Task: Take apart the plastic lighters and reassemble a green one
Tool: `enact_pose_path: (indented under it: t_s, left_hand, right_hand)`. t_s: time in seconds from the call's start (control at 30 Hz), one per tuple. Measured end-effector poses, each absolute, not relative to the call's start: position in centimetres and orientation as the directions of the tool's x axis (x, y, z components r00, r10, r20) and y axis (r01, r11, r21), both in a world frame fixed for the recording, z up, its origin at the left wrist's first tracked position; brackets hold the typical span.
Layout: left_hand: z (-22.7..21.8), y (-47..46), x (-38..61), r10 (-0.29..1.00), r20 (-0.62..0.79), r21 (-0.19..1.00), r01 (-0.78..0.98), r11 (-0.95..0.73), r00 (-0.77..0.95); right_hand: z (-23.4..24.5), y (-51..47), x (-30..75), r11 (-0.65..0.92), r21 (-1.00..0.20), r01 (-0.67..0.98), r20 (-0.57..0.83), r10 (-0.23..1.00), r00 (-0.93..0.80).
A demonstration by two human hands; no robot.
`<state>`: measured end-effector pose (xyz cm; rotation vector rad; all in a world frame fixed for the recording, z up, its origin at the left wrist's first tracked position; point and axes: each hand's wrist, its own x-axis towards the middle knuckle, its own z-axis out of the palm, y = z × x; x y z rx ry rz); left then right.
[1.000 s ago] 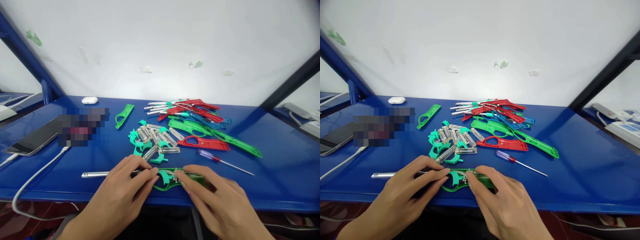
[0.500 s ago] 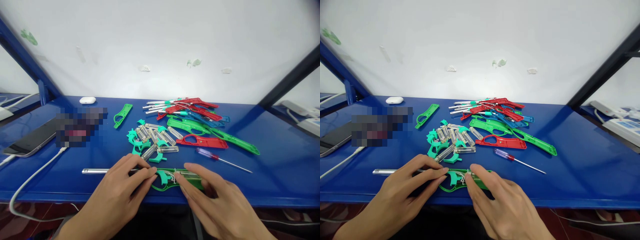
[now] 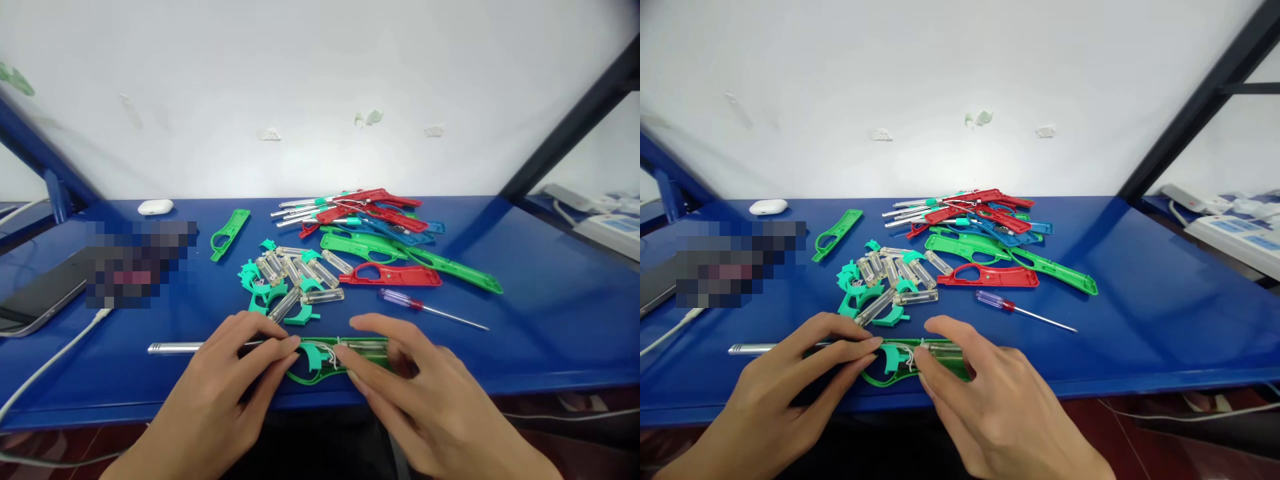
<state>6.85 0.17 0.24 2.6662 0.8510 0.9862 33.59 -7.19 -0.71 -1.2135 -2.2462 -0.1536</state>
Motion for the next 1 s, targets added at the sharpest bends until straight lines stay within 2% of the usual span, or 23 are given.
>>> enact_pose_path:
  t_s: [0.17, 0.57, 0.73, 1.0]
  left_hand:
    - [0.34, 0.1, 6.96, 0.566, 0.553, 0.298, 0.49, -0.819, 0.611]
    - [0.29, -0.04, 6.87, 0.571, 0.547, 0.289, 0.502, -0.815, 0.613]
    - [0.45, -0.14, 6.9, 0.57, 0.534, 0.299, 0.492, -0.818, 0.624]
    - [0.5, 0.01, 7.12, 0.581, 0.509, 0.293, 0.507, -0.811, 0.635]
  right_hand:
    - [-0.44, -7.22, 33.39, 0.559, -0.191, 0.807, 0.527, 0.752, -0.396]
    - [0.15, -7.2, 33.25, 0.564, -0.27, 0.78, 0.481, 0.781, -0.399]
    - [0.08, -7.01, 33.36, 0.5, -0.324, 0.803, 0.369, 0.849, -0.379]
    - [-0.22, -6.46, 32.81, 0.379, -0.434, 0.817, 0.3, 0.916, -0.265]
